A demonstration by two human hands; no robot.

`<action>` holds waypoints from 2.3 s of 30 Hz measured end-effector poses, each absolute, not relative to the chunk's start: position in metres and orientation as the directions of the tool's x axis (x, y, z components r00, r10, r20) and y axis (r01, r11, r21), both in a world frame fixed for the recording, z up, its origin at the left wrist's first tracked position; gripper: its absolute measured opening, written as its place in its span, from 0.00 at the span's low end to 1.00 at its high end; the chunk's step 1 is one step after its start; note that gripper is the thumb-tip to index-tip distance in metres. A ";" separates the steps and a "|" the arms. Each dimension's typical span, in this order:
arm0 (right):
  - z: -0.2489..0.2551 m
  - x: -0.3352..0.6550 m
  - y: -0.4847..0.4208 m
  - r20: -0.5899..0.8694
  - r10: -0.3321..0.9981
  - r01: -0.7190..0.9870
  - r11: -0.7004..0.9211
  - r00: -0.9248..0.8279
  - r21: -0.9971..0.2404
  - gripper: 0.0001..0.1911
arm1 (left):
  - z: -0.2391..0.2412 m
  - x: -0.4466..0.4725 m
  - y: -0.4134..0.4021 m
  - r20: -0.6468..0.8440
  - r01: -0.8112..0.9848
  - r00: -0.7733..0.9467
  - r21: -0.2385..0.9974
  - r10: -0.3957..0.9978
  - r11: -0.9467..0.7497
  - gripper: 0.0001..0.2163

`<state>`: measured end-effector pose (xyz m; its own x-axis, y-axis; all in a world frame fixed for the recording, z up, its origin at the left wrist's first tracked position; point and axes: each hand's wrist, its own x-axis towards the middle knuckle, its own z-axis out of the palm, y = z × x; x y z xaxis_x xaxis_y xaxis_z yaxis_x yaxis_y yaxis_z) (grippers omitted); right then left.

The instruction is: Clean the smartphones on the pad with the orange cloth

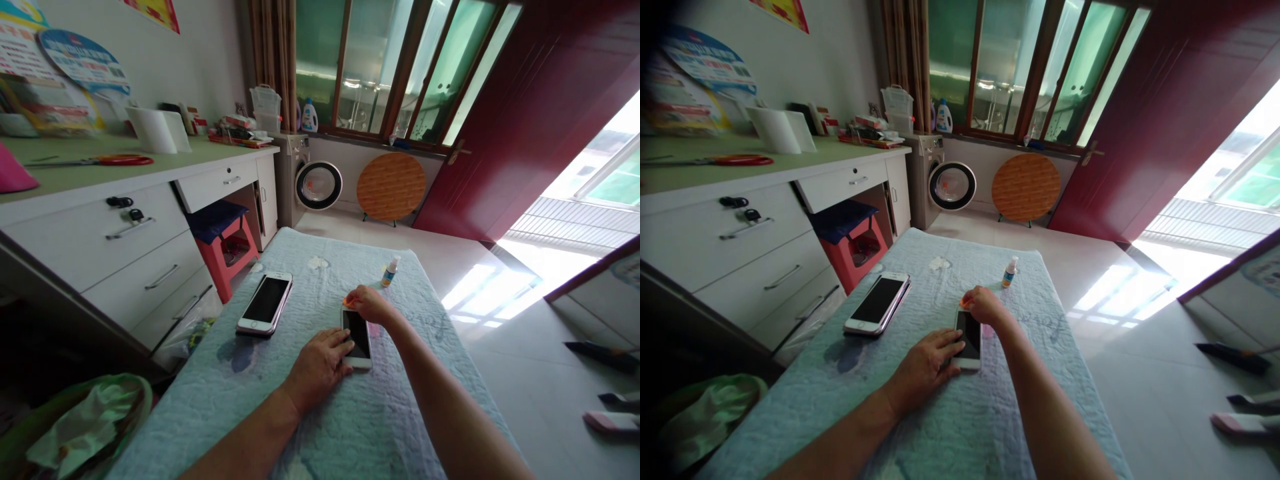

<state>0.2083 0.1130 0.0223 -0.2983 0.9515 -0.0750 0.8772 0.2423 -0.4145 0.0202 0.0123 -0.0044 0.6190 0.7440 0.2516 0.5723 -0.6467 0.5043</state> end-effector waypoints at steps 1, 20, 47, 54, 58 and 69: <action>0.023 0.204 0.114 -0.081 0.945 0.873 0.258 -0.317 -0.413 0.15 | -0.006 0.020 0.012 0.257 0.572 0.615 0.505 0.745 -0.646 0.17; 0.017 0.237 0.112 -0.136 0.952 0.931 0.226 -0.273 -0.288 0.13 | -0.003 0.024 0.007 0.277 0.579 0.576 0.525 0.769 -0.623 0.17; 0.012 0.243 0.109 -0.114 0.965 0.918 0.185 -0.238 -0.352 0.12 | -0.004 0.022 0.009 0.279 0.546 0.569 0.576 0.774 -0.609 0.16; 0.011 0.248 0.089 -0.050 0.991 0.926 0.097 -0.123 -0.364 0.16 | -0.006 0.022 0.011 0.265 0.549 0.585 0.567 0.767 -0.614 0.18; 0.013 0.241 0.077 -0.032 0.996 0.929 0.064 -0.082 -0.364 0.16 | -0.008 0.022 0.011 0.265 0.549 0.586 0.565 0.765 -0.616 0.18; 0.016 0.239 0.016 -0.047 0.991 0.871 0.089 -0.127 -0.483 0.15 | -0.010 0.022 0.011 0.295 0.537 0.589 0.553 0.753 -0.637 0.17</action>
<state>0.2395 0.0163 0.0156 -0.1271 0.9908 -0.0471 0.8711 0.0888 -0.4829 0.0223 0.0110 -0.0099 0.5886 0.7526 0.2951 0.5372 -0.6370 0.5529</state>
